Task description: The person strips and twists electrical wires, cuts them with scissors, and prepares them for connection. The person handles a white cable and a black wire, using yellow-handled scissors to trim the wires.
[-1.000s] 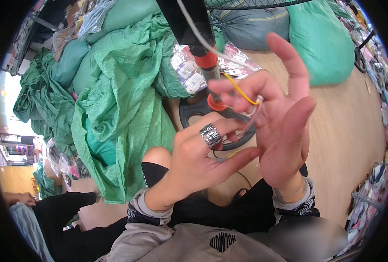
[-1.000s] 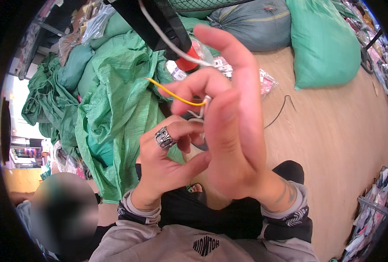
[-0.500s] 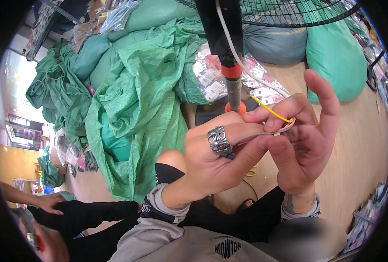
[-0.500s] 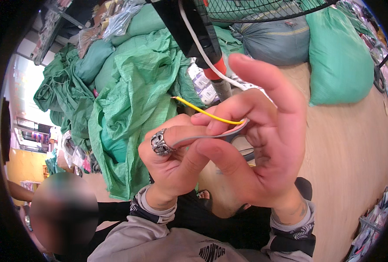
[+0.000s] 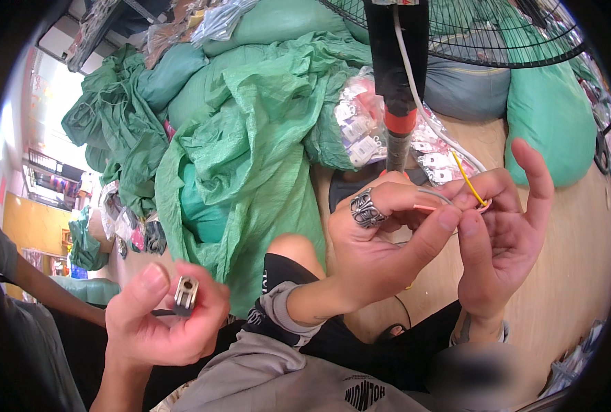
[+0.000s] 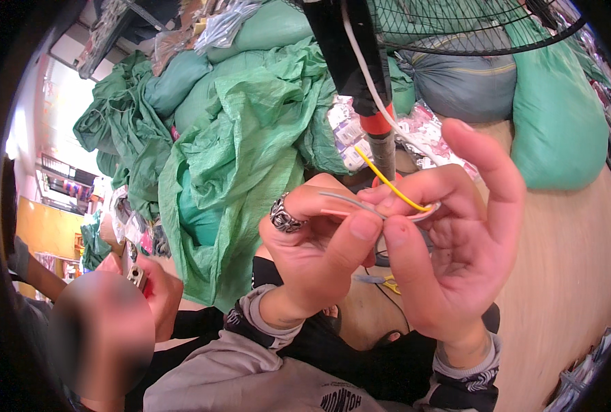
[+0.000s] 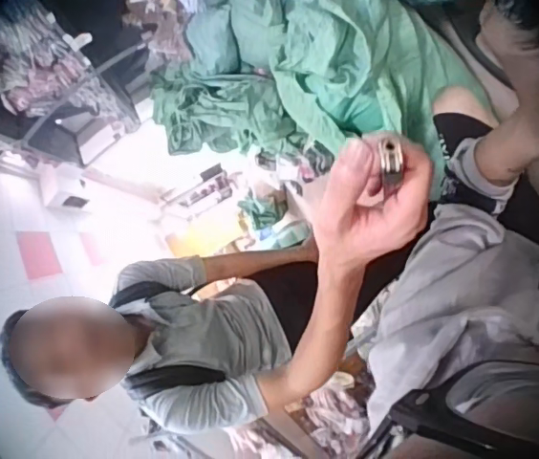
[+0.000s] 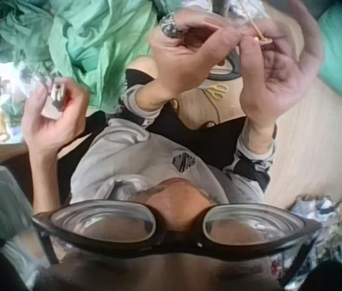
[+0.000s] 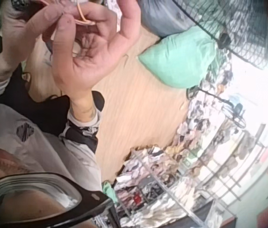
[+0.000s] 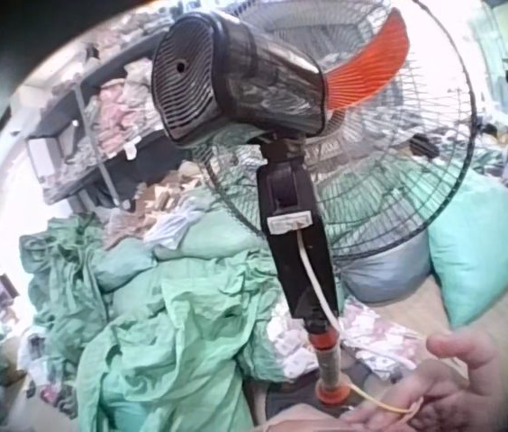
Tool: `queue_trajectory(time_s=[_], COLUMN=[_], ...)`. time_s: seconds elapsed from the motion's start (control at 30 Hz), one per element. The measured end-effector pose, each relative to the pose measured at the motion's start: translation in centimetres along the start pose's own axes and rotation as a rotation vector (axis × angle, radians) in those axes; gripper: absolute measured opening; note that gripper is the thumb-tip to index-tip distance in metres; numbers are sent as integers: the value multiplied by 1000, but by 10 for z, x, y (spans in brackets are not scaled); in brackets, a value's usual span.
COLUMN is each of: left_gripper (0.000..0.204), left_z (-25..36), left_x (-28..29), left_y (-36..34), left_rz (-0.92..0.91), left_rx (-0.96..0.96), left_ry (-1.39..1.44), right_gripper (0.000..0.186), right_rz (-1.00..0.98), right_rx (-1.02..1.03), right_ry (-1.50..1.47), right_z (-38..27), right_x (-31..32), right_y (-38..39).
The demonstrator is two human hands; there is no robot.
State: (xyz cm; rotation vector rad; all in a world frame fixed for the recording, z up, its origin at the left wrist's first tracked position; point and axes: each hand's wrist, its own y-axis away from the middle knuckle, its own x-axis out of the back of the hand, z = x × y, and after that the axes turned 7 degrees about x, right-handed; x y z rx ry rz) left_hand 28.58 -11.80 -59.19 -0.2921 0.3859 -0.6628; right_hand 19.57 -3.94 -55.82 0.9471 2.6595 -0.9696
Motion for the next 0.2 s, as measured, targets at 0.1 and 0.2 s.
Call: queue_trajectory(time_s=[0.1,0.2], left_gripper=[11,13], left_z=[9,11], left_x=[-11,-1], left_y=[4,4], left_rz=[91,67], left_rx=[88,43], left_ry=[125,140], right_gripper=[68,67], right_rz=[-18,-14], right_rx=[10,32], right_ry=[-4,-50], right_z=[6,6], right_x=[-1,-7], right_y=[1,0])
